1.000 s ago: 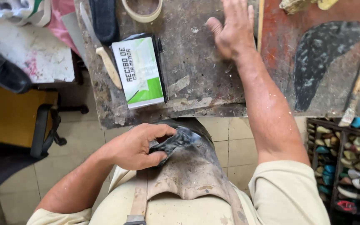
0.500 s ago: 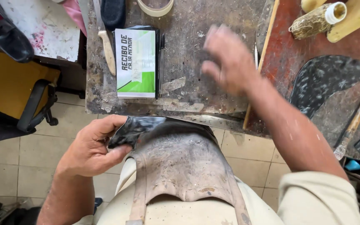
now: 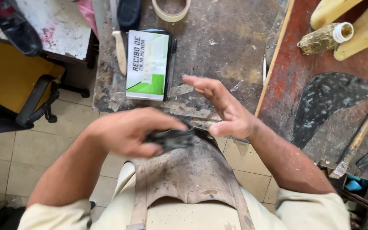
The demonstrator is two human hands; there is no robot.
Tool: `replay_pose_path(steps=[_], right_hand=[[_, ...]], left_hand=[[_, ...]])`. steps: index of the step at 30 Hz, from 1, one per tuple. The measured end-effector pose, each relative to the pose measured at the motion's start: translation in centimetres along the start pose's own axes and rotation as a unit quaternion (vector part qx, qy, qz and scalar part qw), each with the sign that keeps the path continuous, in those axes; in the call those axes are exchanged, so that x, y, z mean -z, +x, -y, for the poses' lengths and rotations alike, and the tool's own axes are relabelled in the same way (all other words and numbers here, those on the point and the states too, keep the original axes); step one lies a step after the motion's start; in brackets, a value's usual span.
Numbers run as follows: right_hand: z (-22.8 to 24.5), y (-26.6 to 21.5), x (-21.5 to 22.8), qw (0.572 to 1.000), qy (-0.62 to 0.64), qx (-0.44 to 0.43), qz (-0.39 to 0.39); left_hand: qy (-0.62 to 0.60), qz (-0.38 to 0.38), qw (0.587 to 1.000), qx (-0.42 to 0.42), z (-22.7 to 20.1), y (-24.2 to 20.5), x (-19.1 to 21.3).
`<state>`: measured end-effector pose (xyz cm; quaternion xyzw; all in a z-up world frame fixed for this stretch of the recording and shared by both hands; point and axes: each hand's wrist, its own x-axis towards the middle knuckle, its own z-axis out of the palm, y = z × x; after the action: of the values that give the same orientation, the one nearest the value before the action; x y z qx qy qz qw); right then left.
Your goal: The person applies a liquid substance to a black leather piece using a brush. They repeatedly dip the brush into a container and spread the liquid across the leather surface. The person also handles a smaller leather piece and a shoe, applying the liquid to them as well.
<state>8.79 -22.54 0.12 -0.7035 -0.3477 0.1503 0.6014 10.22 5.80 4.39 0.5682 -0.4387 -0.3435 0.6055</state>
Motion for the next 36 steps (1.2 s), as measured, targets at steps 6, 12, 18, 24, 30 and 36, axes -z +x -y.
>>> replay_pose_path(steps=[6,12,18,24,30,36], right_hand=[[-3.7,-1.0,3.8,0.923,0.361,-0.115,0.068],[-2.9,-0.6,9.5,0.940,0.065,-0.273,-0.196],[-7.2,2.5,12.4,0.872,-0.249,-0.371,-0.198],[-9.3,2.6,11.4,0.715,-0.660,-0.110,-0.200],[-5.6,0.7,4.2,0.812,-0.570,-0.119,-0.041],[-7.8,-1.4,6.2,0.769,-0.599,-0.163,-0.155]], left_hand=[[-0.004,0.085,0.993,0.084,2.6,4.6,4.7],[0.097,-0.197,0.946,0.239,6.2,7.5,2.6],[0.043,-0.172,0.918,0.354,5.9,9.4,-1.5],[0.304,-0.182,0.931,0.083,10.2,9.8,-1.3],[0.576,-0.192,0.791,0.069,12.0,9.3,-0.4],[0.599,-0.232,0.765,0.047,12.5,8.6,-4.1]])
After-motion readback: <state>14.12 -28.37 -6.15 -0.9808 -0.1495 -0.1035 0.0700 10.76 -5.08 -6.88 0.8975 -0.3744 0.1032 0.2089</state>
